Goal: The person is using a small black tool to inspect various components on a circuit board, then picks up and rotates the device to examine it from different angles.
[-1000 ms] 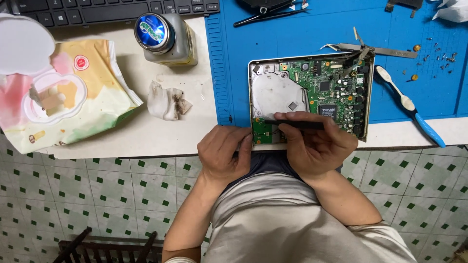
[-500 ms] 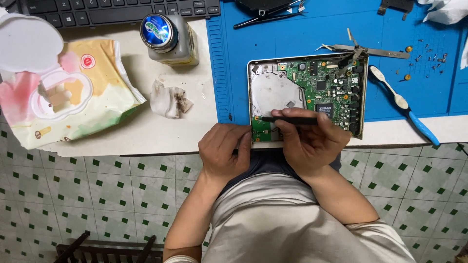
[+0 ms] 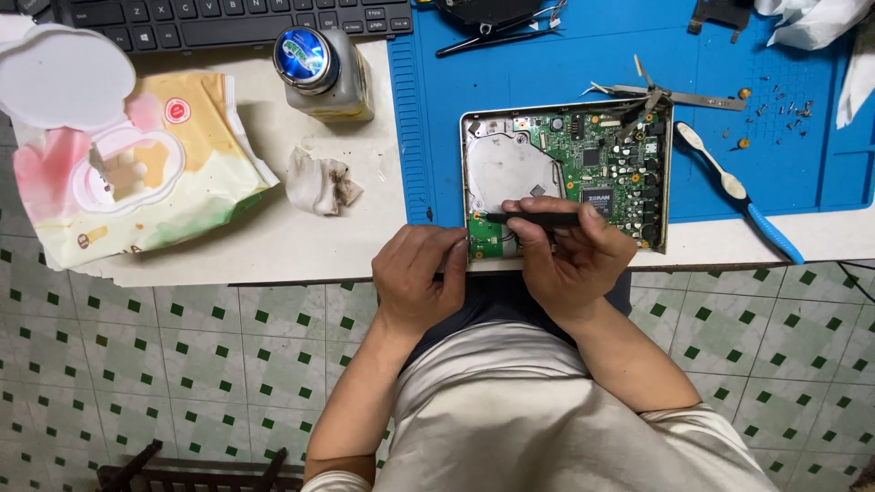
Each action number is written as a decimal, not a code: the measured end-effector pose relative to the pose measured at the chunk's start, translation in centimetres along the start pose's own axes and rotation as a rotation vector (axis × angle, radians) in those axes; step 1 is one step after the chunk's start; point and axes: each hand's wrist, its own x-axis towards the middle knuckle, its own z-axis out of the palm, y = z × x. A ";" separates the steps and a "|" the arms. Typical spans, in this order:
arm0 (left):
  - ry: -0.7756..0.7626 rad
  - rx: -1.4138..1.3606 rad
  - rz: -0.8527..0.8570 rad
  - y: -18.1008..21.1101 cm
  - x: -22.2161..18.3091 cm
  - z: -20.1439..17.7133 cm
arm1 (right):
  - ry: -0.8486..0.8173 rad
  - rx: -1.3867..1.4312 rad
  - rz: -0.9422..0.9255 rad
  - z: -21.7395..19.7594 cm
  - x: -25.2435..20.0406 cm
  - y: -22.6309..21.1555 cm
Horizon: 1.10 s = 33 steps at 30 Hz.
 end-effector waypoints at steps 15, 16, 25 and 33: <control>-0.001 0.003 -0.003 0.3 0.1 0.0 | 0.015 -0.042 0.011 -0.3 -0.3 -0.1; -0.001 0.003 -0.003 0.3 0.1 0.0 | 0.015 -0.042 0.012 -0.3 -0.3 0.0; -0.017 -0.123 -0.076 0.7 0.8 -0.6 | 0.080 0.037 0.133 -1.2 0.0 -0.5; -0.074 -0.306 -0.194 1.8 2.4 0.7 | 0.332 0.293 0.471 -2.2 1.4 0.0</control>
